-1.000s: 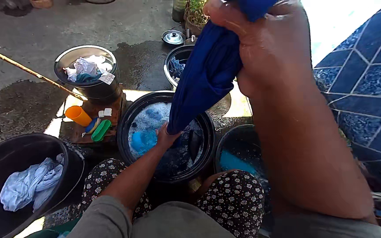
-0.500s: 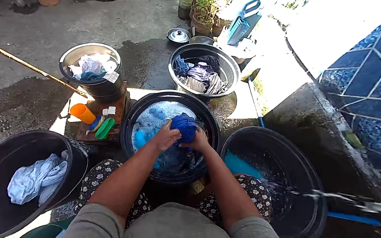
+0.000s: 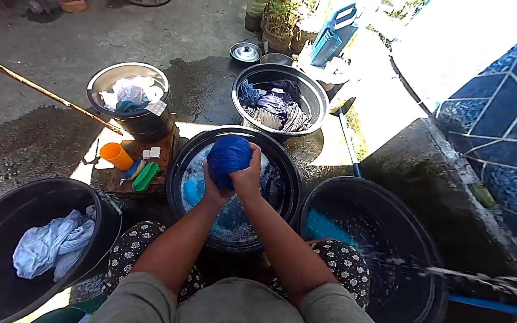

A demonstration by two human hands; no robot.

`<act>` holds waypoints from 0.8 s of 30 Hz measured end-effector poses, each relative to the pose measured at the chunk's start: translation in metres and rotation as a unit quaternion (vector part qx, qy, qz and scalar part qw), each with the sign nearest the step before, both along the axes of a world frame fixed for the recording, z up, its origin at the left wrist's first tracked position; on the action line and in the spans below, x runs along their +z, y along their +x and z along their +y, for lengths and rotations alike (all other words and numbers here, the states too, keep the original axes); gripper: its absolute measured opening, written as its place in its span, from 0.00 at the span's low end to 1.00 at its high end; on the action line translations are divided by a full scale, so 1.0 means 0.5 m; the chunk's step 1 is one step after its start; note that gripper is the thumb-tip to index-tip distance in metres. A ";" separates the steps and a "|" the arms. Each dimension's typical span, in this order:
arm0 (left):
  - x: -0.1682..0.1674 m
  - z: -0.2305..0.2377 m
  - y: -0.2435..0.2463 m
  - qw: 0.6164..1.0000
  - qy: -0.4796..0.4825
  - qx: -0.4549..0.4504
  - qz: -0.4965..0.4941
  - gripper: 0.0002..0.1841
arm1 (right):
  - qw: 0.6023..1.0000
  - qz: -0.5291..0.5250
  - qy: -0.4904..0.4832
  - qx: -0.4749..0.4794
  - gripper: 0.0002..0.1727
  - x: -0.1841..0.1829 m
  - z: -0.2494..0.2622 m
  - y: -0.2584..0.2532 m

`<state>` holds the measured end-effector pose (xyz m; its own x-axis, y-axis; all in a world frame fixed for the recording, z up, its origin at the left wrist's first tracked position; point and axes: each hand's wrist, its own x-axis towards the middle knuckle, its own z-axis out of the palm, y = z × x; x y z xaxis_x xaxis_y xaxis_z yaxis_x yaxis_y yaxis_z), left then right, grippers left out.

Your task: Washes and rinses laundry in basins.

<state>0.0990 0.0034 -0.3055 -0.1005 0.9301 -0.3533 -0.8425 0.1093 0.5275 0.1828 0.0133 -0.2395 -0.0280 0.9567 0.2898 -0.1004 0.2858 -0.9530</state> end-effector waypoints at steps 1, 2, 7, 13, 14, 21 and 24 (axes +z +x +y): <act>0.003 0.006 -0.008 0.998 0.053 0.014 -0.027 0.45 | 1.000 0.010 0.003 -0.008 0.44 -0.014 -0.009 0.009; 0.008 0.015 -0.019 0.996 0.080 0.041 -0.029 0.41 | 1.000 0.012 0.000 -0.023 0.46 -0.033 -0.018 0.023; 0.064 0.024 -0.046 0.985 0.092 0.104 0.103 0.17 | 0.965 0.082 -0.214 0.126 0.66 -0.160 -0.055 0.113; 0.024 -0.004 -0.008 0.971 0.160 -0.097 0.151 0.16 | 0.831 0.339 -0.386 0.214 0.47 -0.181 -0.018 0.133; 0.022 -0.004 -0.005 0.969 0.153 -0.100 0.164 0.16 | 0.840 0.331 -0.385 0.195 0.41 -0.169 -0.013 0.127; 0.049 0.004 -0.042 0.977 0.042 -0.109 0.177 0.16 | 0.988 0.033 -0.136 0.068 0.05 -0.076 -0.005 0.103; 0.048 0.018 -0.042 0.971 -0.032 -0.184 0.149 0.15 | 0.974 -0.197 0.106 0.048 0.10 -0.053 -0.008 0.104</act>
<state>0.0781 0.0122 -0.2816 0.1281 0.8994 -0.4179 -0.5510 0.4148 0.7241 0.2349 0.0094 -0.2659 -0.2632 0.8643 0.4287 0.2246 0.4871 -0.8440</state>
